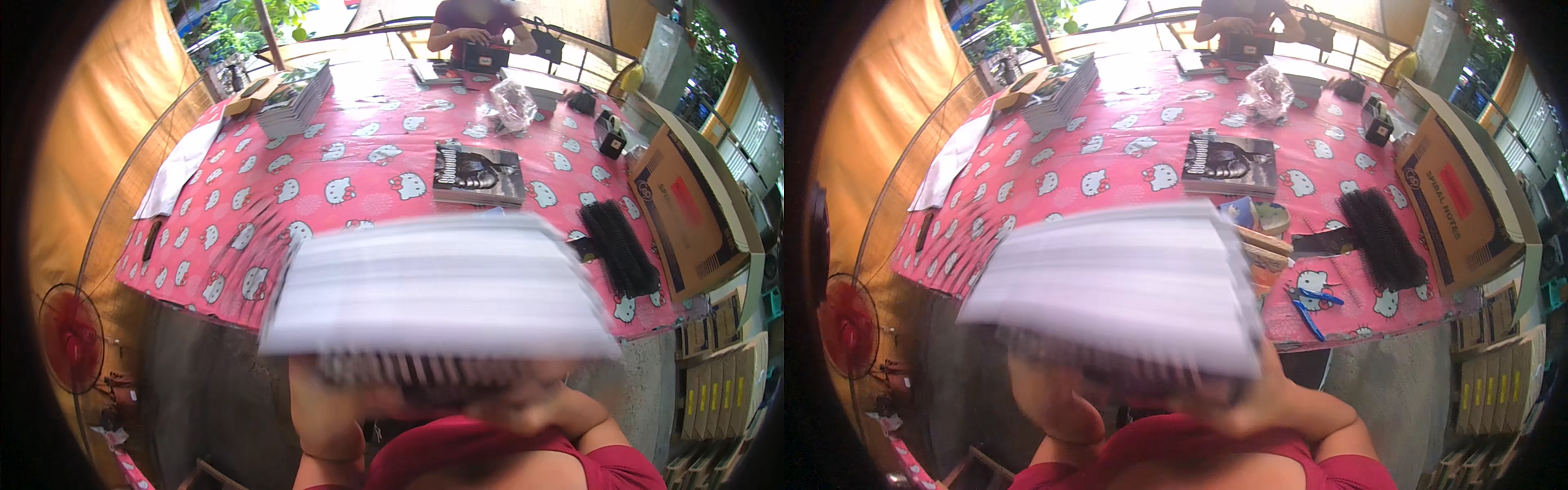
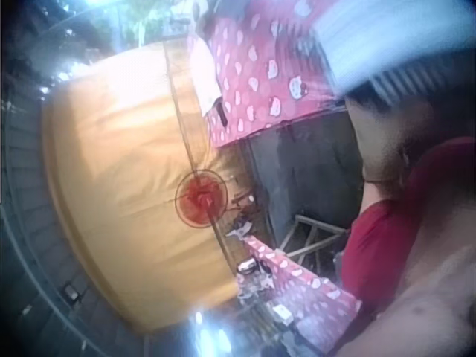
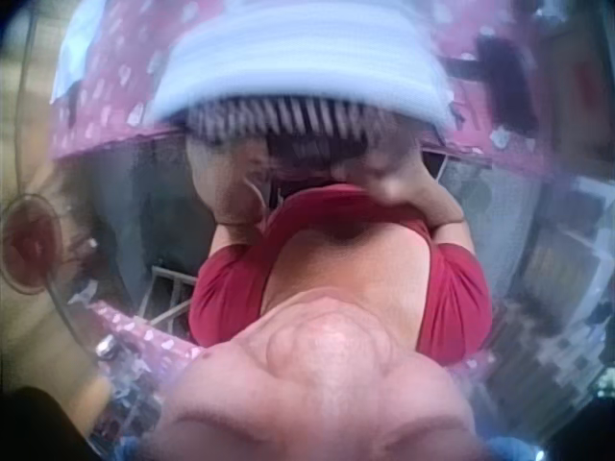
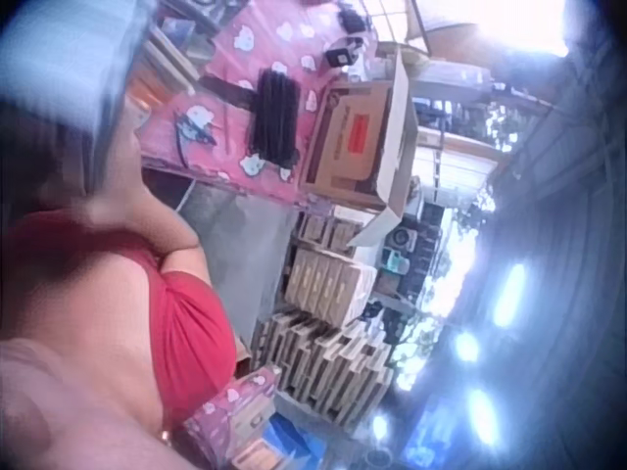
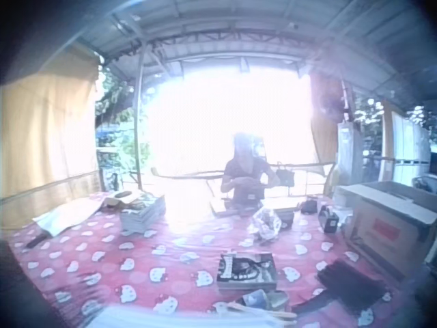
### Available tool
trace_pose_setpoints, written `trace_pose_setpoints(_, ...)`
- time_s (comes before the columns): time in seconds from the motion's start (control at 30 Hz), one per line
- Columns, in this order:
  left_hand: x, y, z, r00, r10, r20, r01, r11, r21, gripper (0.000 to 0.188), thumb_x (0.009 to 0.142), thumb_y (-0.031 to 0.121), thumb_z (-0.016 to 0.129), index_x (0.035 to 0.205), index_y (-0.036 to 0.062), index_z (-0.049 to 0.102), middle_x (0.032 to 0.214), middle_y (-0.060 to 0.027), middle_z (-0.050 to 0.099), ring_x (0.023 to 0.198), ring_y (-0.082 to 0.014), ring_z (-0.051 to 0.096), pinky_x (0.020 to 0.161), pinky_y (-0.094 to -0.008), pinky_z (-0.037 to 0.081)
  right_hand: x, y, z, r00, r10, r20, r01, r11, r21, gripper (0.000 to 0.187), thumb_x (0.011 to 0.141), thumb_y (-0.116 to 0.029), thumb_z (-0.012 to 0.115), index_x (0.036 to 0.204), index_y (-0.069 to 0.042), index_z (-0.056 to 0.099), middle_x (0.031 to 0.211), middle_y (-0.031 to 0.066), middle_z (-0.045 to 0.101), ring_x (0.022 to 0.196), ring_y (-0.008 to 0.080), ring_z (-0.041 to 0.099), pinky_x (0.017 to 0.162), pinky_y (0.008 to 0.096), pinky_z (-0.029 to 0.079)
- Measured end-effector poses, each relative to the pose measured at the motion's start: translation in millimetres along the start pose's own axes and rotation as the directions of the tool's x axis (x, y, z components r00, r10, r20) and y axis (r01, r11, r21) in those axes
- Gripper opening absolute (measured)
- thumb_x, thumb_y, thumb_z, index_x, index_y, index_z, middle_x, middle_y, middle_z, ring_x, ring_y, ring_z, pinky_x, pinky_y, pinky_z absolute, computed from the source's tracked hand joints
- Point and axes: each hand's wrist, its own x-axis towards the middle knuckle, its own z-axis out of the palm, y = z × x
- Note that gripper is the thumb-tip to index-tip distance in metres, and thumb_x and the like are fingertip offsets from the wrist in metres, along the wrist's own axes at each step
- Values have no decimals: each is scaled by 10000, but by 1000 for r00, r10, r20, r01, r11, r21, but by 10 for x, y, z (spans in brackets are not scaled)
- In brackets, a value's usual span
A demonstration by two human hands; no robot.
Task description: The person binds notebooks by manually inserting a plastic spiral coil through the punched holes of the covers and paper, then trims the excess coil using blue-handled shears.
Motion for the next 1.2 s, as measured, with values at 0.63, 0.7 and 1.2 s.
trace_pose_setpoints(0.63,2540,-1125,-2695,595,-745,-302,629,199,751,736,730,579,756,1089,-52,634,1047,-117,663,974,-187,604,812,-355,476,2179,1104,1050,819,546,175,-386,751,-536,672,891,-593,538,1144,26,607,1011,144,659,966,286,620,828,370,476)
trace_pose_setpoints(0.7,2581,-1153,-2756,583,-776,-241,630,246,736,782,729,600,746,1153,-42,609,1117,-129,641,1024,-199,585,836,-369,465,2350,1705,1062,969,193,-158,-190,981,30,665,929,-596,466,1135,18,618,1031,133,659,994,264,612,835,376,463)
trace_pose_setpoints(1.2,1287,-1668,-2736,705,142,-695,-31,985,170,791,965,626,247,1049,-74,607,979,-161,637,919,-258,597,870,-368,467,2782,2174,1716,883,349,-314,-36,718,696,666,987,-577,327,734,-31,611,649,-12,552,570,67,482,534,250,402)
